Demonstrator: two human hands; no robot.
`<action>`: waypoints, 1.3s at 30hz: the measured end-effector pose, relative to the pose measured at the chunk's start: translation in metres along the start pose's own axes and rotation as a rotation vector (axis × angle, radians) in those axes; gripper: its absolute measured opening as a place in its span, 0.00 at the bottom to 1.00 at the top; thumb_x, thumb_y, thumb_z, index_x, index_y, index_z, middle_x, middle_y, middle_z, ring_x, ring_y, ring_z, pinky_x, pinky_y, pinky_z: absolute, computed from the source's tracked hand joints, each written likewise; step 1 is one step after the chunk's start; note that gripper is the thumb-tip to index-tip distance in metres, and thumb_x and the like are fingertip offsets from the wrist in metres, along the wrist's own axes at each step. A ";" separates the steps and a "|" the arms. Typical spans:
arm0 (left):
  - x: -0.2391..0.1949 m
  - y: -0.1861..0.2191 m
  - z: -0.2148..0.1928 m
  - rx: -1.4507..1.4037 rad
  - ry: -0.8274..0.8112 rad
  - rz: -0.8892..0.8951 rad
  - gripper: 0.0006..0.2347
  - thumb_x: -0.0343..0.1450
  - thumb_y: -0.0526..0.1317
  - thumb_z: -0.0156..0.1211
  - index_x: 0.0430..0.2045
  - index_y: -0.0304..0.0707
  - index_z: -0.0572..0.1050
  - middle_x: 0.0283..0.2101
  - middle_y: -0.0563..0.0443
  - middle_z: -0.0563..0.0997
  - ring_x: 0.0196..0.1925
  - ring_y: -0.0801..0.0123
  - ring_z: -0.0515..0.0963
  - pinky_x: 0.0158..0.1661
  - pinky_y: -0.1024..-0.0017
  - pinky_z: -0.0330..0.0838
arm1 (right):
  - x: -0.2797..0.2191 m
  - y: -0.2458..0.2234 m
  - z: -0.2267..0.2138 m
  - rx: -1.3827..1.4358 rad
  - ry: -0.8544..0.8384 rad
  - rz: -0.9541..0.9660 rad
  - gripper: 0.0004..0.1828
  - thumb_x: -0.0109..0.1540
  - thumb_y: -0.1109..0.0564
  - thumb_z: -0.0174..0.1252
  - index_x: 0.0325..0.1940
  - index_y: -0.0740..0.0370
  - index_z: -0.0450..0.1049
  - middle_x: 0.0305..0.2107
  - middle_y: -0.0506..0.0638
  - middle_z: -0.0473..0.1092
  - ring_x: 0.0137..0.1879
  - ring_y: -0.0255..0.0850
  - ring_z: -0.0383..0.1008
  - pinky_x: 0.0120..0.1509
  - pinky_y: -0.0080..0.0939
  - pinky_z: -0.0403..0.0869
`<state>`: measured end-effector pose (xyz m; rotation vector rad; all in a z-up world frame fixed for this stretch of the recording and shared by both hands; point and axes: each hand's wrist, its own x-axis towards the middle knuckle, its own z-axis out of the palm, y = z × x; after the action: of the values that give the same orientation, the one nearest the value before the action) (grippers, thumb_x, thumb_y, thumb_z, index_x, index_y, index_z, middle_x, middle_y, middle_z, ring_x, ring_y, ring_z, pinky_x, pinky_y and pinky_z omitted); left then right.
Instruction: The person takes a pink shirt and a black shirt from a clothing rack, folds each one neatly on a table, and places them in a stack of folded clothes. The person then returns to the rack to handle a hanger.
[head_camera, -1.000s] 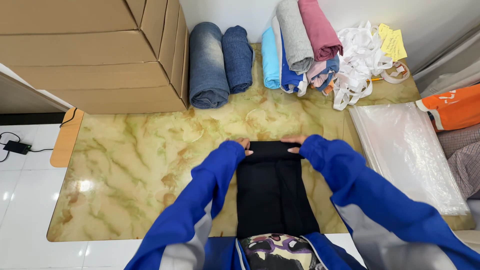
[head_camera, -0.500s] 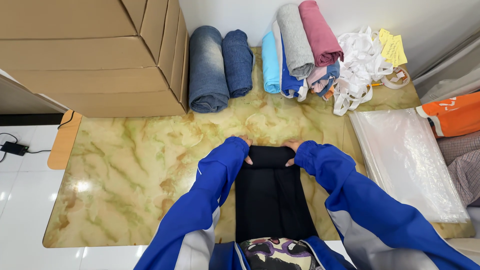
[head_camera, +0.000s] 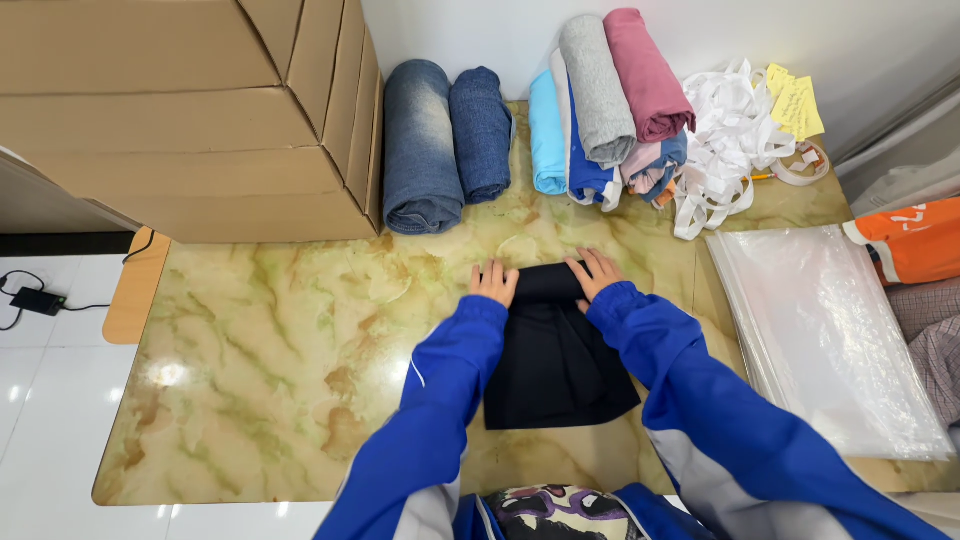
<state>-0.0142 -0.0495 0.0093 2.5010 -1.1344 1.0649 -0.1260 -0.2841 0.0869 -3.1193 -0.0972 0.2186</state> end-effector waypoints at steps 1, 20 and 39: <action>-0.003 0.003 -0.008 0.039 0.069 -0.003 0.06 0.77 0.36 0.45 0.29 0.42 0.63 0.44 0.37 0.77 0.48 0.54 0.81 0.55 0.48 0.70 | 0.001 0.003 -0.006 0.105 -0.076 0.007 0.52 0.57 0.45 0.62 0.80 0.48 0.41 0.71 0.60 0.45 0.79 0.61 0.43 0.80 0.63 0.48; -0.029 -0.015 -0.104 -0.375 -0.779 -0.916 0.60 0.48 0.62 0.81 0.69 0.44 0.43 0.77 0.40 0.32 0.79 0.53 0.33 0.72 0.42 0.24 | -0.045 -0.003 0.013 -0.046 0.239 -0.158 0.54 0.55 0.47 0.66 0.81 0.45 0.46 0.68 0.55 0.55 0.73 0.57 0.57 0.71 0.58 0.63; 0.030 -0.012 -0.008 -0.359 -1.275 -0.083 0.45 0.51 0.63 0.78 0.64 0.62 0.61 0.66 0.51 0.67 0.71 0.57 0.62 0.68 0.33 0.27 | -0.022 -0.008 0.006 0.640 -0.234 0.125 0.46 0.43 0.40 0.81 0.54 0.39 0.57 0.56 0.53 0.59 0.68 0.60 0.65 0.71 0.58 0.69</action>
<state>0.0038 -0.0553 0.0371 2.7464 -1.2126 -0.8909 -0.1493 -0.2777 0.0844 -2.4545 0.1393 0.5015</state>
